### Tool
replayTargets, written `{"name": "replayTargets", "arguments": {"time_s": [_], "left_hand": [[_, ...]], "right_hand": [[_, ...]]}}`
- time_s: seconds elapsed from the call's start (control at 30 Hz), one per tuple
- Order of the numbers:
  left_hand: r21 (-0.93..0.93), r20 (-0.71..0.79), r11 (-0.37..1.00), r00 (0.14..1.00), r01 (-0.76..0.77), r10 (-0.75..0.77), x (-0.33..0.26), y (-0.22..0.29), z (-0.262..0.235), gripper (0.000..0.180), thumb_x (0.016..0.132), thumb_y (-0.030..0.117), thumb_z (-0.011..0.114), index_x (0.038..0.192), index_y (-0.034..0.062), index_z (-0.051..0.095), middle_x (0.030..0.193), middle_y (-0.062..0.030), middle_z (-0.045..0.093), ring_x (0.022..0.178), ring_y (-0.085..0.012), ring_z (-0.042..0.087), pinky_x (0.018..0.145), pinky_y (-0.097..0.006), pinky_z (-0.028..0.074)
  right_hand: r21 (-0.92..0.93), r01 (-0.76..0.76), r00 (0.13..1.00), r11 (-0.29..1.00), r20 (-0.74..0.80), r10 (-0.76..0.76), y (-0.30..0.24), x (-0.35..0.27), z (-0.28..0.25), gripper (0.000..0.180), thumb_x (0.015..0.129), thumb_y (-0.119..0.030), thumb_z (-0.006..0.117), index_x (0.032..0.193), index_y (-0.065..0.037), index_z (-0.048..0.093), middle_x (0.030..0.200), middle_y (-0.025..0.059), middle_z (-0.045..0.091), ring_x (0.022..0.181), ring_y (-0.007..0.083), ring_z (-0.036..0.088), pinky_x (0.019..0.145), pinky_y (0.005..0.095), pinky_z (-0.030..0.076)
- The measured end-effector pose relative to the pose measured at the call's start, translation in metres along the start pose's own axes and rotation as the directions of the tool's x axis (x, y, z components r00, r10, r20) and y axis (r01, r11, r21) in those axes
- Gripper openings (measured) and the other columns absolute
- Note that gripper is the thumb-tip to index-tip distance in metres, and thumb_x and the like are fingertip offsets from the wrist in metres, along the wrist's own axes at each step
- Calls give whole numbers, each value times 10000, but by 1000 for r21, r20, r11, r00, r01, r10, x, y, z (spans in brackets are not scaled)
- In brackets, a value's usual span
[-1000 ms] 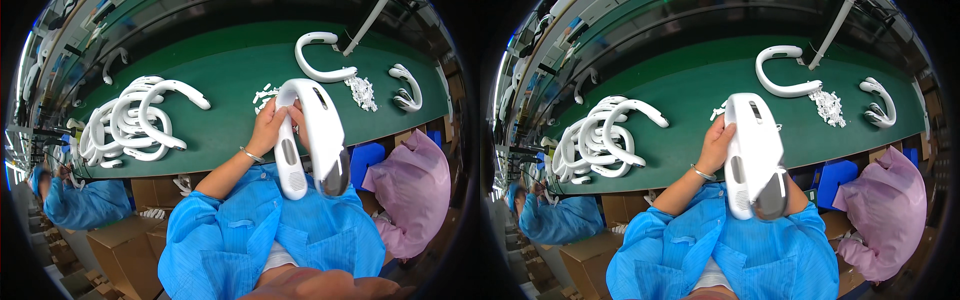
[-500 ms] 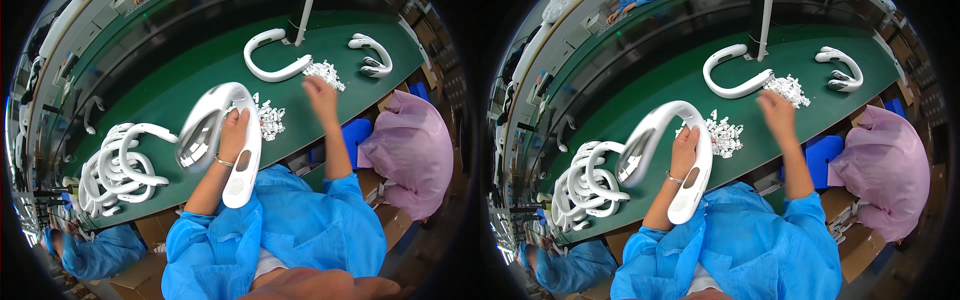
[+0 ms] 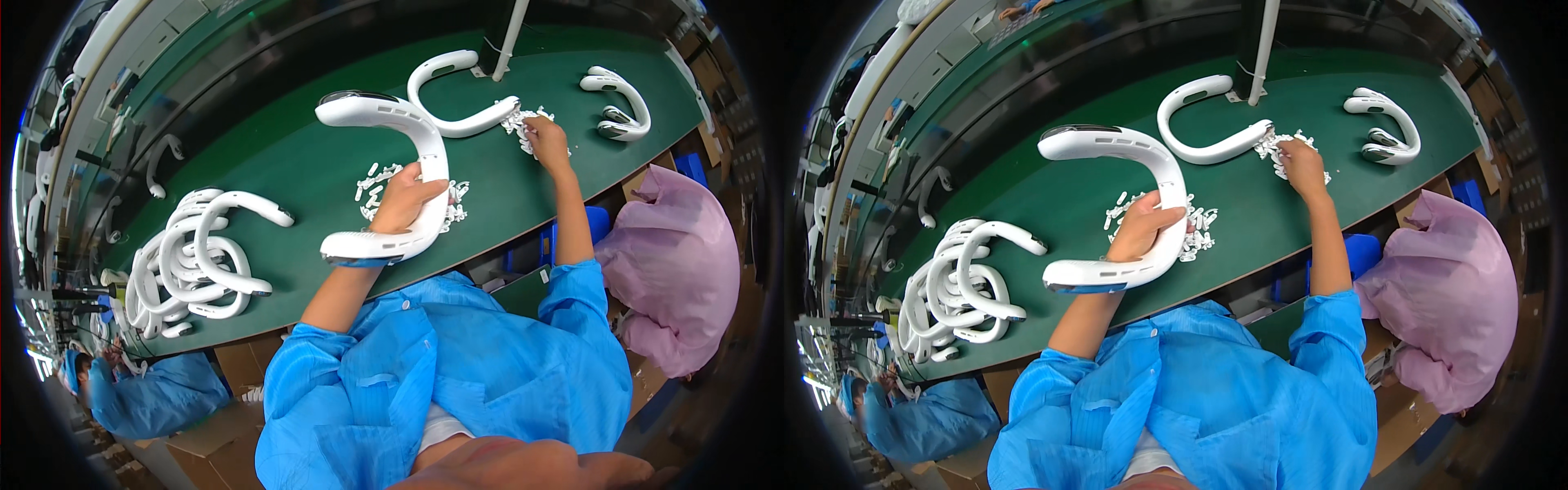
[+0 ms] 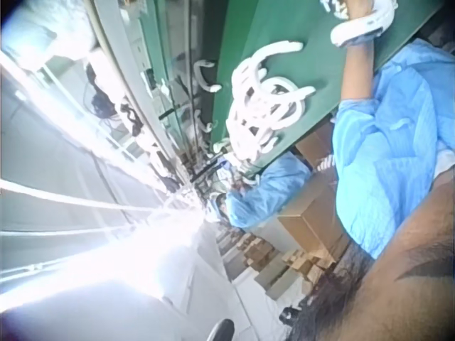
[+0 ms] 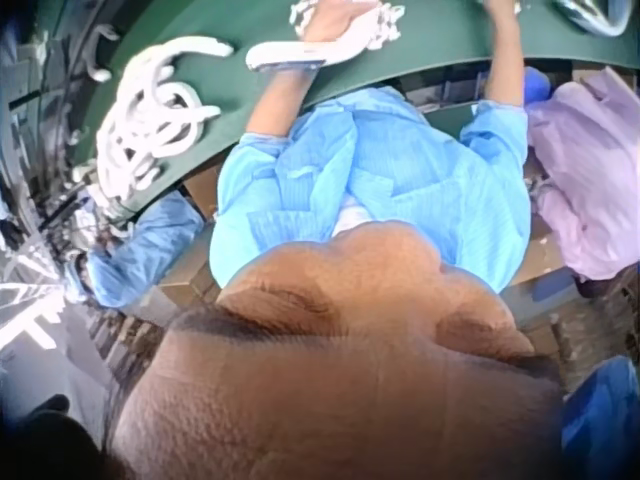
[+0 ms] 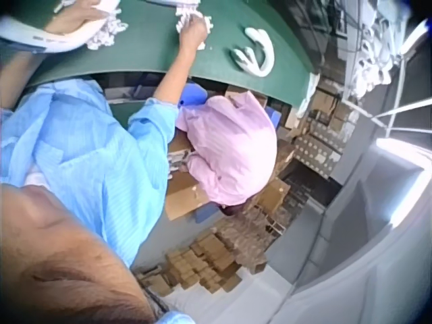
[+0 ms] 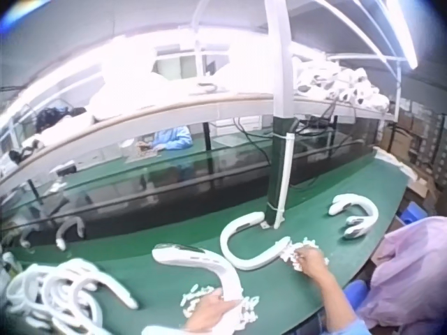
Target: Assembling or inspecting white plastic neck massagers on a factory production line.
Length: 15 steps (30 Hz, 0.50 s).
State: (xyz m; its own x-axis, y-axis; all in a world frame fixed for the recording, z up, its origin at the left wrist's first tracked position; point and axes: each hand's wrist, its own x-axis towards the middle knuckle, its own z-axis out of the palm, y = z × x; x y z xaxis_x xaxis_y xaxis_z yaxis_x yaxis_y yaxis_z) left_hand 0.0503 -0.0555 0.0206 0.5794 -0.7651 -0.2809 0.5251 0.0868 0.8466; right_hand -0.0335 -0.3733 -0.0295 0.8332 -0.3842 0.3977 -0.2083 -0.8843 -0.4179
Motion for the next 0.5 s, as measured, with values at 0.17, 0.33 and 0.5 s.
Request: {"name": "replayTargets", "arguments": {"time_s": [0.17, 0.33, 0.5], "left_hand": [[2, 33, 997, 997, -76, 76, 13, -3, 6, 393, 828, 46, 593, 1177, -34, 432, 921, -164, 629, 669, -165, 624, 552, -269, 531], [5, -46, 1000, 998, -30, 30, 18, -4, 7, 281, 862, 102, 585, 1099, -16, 490, 860, -121, 631, 620, -145, 612, 523, -268, 525], [17, -106, 993, 988, -115, 116, 26, -12, 5, 185, 866, 106, 584, 1002, -11, 537, 756, -69, 598, 602, -152, 613, 521, -273, 527]], "right_hand": [[135, -33, 997, 990, -65, 42, 17, -5, 2, 121, 707, -76, 657, 820, -38, 676, 836, 110, 651, 704, 263, 623, 668, 339, 489], [481, -293, 942, 826, -4, 337, 2, -5, -6, 179, 782, -45, 632, 956, -30, 672, 770, 57, 656, 653, 138, 623, 526, 259, 471], [883, -291, 913, 368, 141, 384, -13, -6, -5, 200, 845, -57, 596, 1018, 38, 629, 842, 86, 640, 616, 90, 606, 419, 176, 422]]}}
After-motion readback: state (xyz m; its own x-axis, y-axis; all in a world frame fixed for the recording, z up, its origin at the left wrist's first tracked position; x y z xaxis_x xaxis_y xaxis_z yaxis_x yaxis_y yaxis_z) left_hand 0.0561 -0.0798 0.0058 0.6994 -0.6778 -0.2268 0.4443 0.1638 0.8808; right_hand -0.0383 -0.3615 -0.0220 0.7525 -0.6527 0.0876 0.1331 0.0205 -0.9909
